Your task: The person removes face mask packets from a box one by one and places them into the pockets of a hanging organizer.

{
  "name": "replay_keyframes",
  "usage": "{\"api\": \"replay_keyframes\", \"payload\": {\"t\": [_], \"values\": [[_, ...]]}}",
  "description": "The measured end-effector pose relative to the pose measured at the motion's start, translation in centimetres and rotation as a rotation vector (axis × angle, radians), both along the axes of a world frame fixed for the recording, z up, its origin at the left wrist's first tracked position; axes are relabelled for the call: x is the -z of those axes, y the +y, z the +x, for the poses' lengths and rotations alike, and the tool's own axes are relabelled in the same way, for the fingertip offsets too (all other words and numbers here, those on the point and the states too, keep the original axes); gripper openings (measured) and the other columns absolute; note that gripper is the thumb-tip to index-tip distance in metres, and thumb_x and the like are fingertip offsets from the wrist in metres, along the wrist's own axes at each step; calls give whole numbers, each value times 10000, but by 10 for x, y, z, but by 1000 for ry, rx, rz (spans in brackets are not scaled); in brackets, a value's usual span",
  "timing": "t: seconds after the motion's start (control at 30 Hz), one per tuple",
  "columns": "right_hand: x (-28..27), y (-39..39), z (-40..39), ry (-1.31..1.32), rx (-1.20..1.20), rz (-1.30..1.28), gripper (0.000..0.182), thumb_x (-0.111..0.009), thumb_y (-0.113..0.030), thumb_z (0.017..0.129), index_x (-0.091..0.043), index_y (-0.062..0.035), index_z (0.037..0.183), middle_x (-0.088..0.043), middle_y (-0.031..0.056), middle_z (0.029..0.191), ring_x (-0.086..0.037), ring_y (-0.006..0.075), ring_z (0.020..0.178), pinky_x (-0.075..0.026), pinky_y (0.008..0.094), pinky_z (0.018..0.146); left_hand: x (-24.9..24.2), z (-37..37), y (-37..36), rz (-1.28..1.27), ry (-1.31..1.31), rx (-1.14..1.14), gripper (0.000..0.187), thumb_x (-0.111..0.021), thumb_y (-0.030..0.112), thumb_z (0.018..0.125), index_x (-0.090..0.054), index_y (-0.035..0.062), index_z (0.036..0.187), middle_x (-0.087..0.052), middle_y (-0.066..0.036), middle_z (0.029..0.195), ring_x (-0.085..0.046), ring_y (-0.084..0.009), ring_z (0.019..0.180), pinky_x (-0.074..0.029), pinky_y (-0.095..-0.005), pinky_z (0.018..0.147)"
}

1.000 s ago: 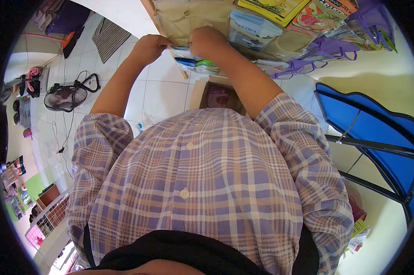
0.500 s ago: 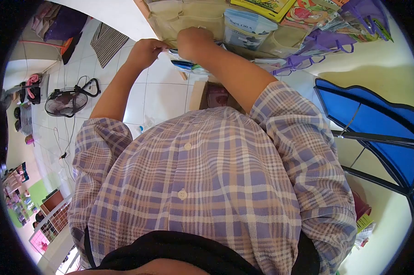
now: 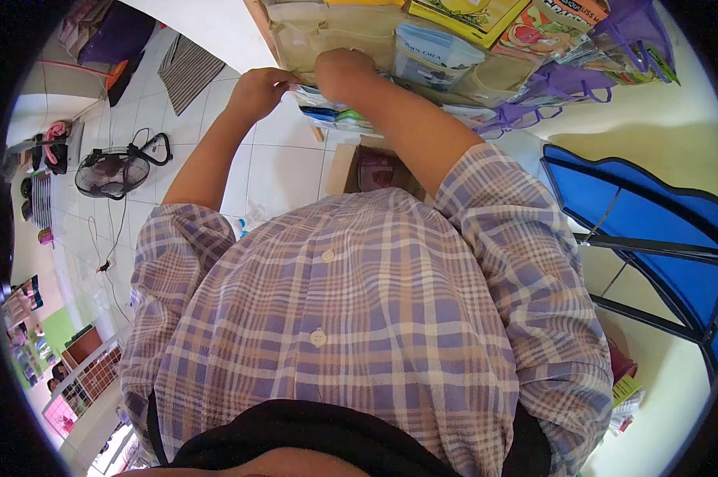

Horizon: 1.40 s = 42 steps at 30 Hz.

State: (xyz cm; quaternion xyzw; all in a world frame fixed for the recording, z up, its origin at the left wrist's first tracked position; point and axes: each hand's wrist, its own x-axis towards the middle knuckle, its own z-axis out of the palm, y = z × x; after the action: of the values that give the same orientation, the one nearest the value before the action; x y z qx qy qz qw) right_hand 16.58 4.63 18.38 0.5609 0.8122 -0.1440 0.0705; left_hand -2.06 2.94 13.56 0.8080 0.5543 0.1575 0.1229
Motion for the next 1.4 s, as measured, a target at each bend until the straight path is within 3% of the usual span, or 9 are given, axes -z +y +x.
{"api": "replay_keyframes", "payload": {"t": [0.27,0.5,0.57,0.83,0.93,1.0,1.2,1.33,1.4], "values": [[17,2,19,72,-181,30,332,-571,-94,773,-707,-167,1068,-688,103,1018,-650,311,939,-515,408,806,2,-4,2,1,10,-11,157,-601,225,863,-731,206,950,-697,-68,889,-651,-272,853,-516,-389,751],[2,-18,0,-28,-10,-139,326,-622,-178,780,-680,-118,1095,-674,144,1034,-648,316,938,-509,412,817,-1,-7,9,-21,144,34,187,-563,247,875,-729,223,959,-696,-57,913,-652,-259,881,-515,-393,746],[17,-25,2,56,-49,68,240,-596,-147,767,-698,-25,946,-687,158,964,-659,314,946,-525,433,782,-3,-6,11,-39,167,26,185,-564,242,872,-729,227,955,-697,-55,909,-652,-258,877,-516,-392,741],[33,-25,15,186,-39,144,258,-651,-275,810,-701,-158,1034,-682,146,930,-647,328,896,-500,442,767,-4,-11,11,-8,160,19,175,-603,219,857,-726,213,981,-699,-83,899,-650,-296,844,-519,-406,721],[31,-19,17,213,-47,113,244,-652,-283,813,-707,-166,1020,-684,133,941,-647,322,900,-500,441,765,5,-18,15,25,81,40,184,-632,211,854,-723,170,1008,-700,-98,888,-662,-273,770,-525,-376,686],[31,-17,18,221,-47,99,242,-651,-285,816,-709,-163,1017,-685,126,946,-647,318,904,-501,440,766,10,-22,19,-170,-206,8,175,-660,202,835,-728,138,982,-700,-94,884,-657,-251,731,-521,-369,695],[36,-9,12,25,-79,108,252,-656,-295,820,-709,-165,1031,-685,118,961,-646,309,922,-505,432,774,2,-20,22,-381,-312,-118,170,-642,132,862,-705,37,988,-689,-110,832,-617,-180,524,-507,-304,567],[25,-14,12,121,-11,85,251,-646,-315,833,-711,-159,1019,-685,118,950,-649,310,915,-504,434,776,19,-29,31,-441,-379,-104,188,-641,147,871,-696,22,999,-687,-95,826,-634,-165,584,-503,-289,606],[25,-18,11,156,7,83,252,-638,-324,839,-712,-158,1014,-686,118,937,-651,311,906,-503,435,776,29,-32,31,-469,-595,-68,209,-629,152,887,-685,15,1034,-680,-63,833,-646,-141,654,-493,-268,654]]}}
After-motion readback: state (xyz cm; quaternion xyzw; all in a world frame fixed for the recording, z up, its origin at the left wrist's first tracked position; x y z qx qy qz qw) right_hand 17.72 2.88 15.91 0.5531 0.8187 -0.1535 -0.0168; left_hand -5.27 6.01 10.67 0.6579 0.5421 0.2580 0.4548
